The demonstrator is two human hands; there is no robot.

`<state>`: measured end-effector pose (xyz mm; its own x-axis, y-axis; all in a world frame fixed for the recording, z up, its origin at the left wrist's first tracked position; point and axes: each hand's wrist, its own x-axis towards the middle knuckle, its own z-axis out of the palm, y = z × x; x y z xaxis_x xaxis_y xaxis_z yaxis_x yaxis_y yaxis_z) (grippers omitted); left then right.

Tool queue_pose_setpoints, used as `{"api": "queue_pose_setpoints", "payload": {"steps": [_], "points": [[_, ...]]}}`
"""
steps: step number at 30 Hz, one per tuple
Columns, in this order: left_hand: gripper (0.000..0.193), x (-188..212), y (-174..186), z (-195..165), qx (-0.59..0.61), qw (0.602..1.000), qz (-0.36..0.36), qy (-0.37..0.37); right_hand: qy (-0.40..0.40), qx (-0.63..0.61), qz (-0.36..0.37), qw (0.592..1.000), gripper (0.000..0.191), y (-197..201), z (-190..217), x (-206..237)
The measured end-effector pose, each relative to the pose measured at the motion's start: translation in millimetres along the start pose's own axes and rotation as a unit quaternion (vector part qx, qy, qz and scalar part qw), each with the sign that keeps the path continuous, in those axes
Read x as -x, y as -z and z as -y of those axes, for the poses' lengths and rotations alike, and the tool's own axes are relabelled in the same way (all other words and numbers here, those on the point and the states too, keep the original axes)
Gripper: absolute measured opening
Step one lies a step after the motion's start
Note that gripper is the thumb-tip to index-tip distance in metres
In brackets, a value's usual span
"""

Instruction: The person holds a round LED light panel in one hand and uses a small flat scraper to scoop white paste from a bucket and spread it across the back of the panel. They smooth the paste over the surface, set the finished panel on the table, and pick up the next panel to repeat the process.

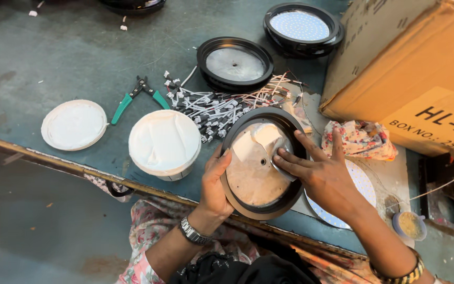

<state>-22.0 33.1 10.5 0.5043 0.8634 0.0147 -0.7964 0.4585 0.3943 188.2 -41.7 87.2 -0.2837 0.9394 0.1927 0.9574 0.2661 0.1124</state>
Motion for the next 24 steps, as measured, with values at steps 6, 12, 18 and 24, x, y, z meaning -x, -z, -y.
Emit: {"api": "queue_pose_setpoints", "payload": {"steps": [6,12,18,24], "points": [[0.049,3.3,-5.1,-4.3,-0.014,0.999,0.039,-0.029,0.001,-0.031,0.031,0.999,0.065,13.3,2.2,1.3],[0.047,2.9,-1.2,-1.4,-0.023,0.998,0.029,-0.041,0.009,-0.055,0.035,0.998,0.064,8.9,2.7,4.1],[0.048,-8.1,7.2,9.3,-0.022,0.998,0.019,-0.064,-0.058,-0.201,-0.071,0.975,0.051,-2.1,10.9,19.0],[0.052,-21.9,11.9,31.2,-0.067,0.990,-0.008,-0.125,-0.240,-0.357,-0.138,0.892,0.024,-11.9,17.8,6.0]]}}
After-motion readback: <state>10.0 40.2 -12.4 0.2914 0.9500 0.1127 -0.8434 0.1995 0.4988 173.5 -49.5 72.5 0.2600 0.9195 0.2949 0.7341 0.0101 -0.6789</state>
